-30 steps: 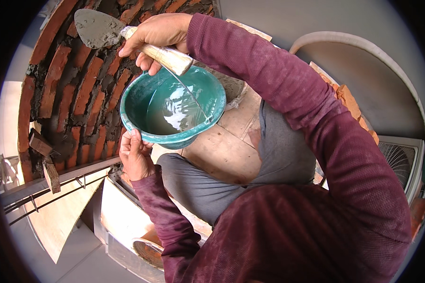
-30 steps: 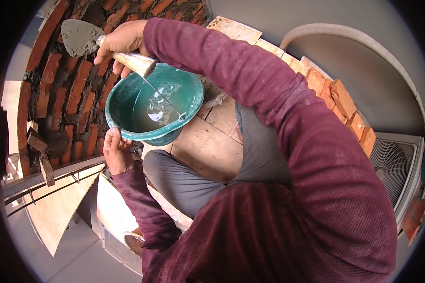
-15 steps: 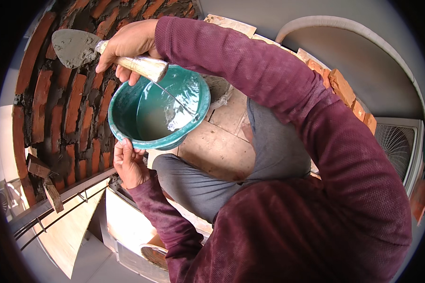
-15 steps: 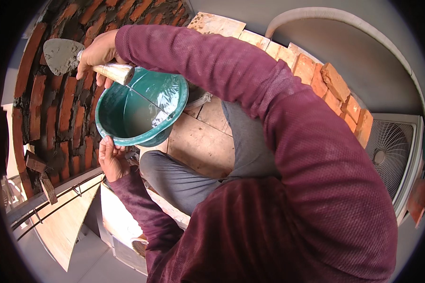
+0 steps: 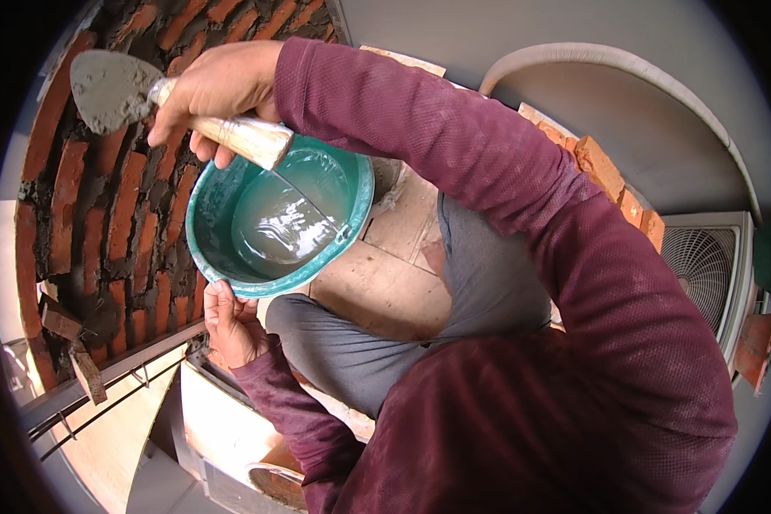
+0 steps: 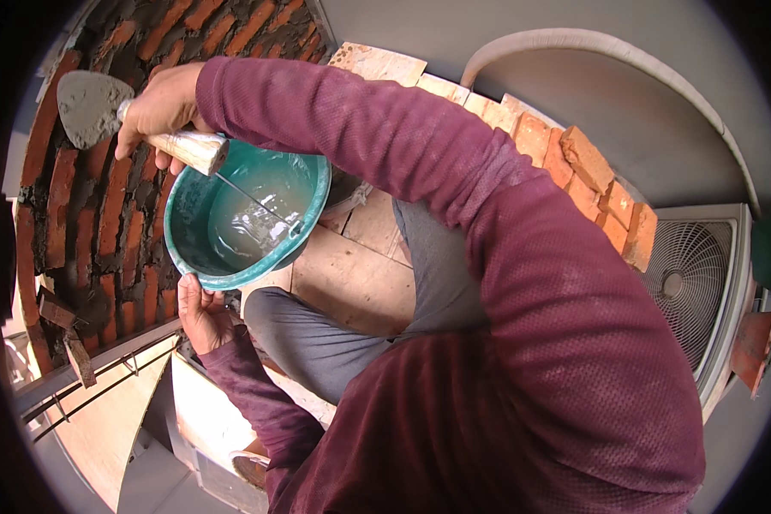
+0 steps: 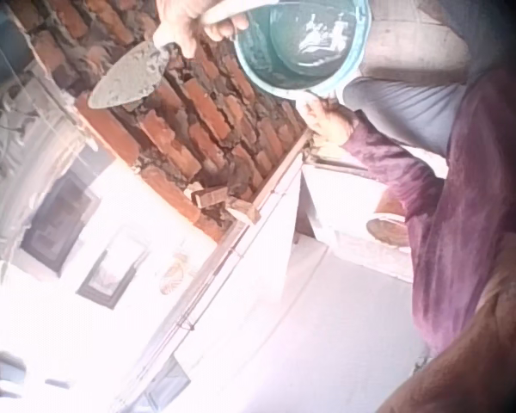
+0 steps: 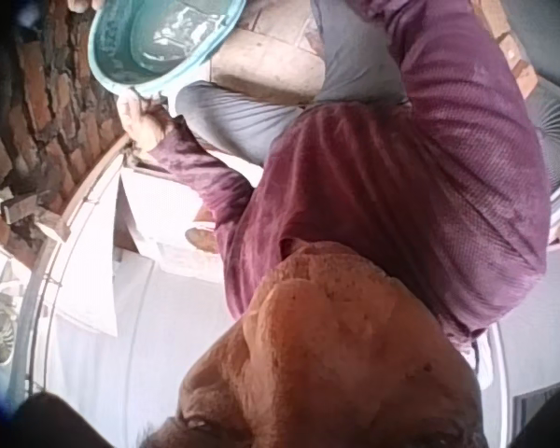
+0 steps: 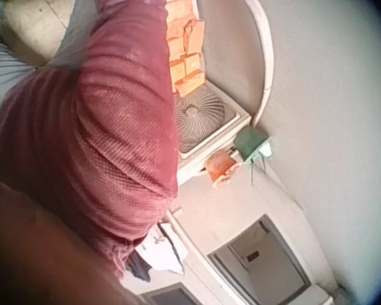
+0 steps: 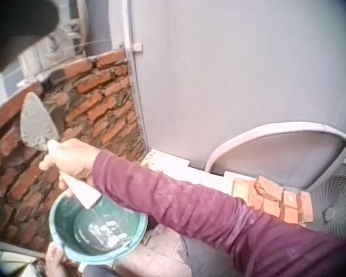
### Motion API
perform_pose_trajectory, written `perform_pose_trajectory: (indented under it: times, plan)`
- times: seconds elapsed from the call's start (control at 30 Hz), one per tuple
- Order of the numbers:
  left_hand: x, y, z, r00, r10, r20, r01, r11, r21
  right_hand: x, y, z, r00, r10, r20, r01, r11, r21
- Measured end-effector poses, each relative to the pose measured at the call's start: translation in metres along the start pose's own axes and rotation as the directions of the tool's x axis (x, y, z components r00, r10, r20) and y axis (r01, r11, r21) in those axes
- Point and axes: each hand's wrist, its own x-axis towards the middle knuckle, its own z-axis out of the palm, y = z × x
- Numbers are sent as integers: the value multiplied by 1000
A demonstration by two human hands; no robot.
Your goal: The person builds a brick wall by applying mortar with a trowel, placing bricks along a guide string, and tapping them into place using the trowel handle and a small hammer.
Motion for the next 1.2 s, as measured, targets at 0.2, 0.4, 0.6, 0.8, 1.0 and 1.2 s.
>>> perform_pose_trajectory:
  times: [0.2, 0.4, 0.6, 0.8, 1.0, 1.2]
  plan:
    - [6, 3, 26, 964, -36, 264, 27, 999, 38, -9, -68, -61, 991, -135, 23, 136, 990, -36]
    - [2, -6, -25, 992, 44, 114, -84, 923, 375, -3, -74, -135, 981, -122, -152, 107, 989, -103]
    - [-55, -97, -221, 962, 101, -254, 93, 753, 651, 26, -17, -237, 919, -26, -392, 53, 997, 58]
    - [-172, -154, -260, 708, -145, -691, 595, 649, 473, 52, 51, -303, 809, 33, -587, -86, 994, -62]
    - [-172, -104, -142, 795, -230, -561, 445, 850, 282, 62, 99, -343, 745, 103, -659, -152, 988, -17]
    - [-183, -84, -101, 757, -108, -644, 520, 696, 495, 72, 121, -361, 747, 155, -646, -213, 977, -12]
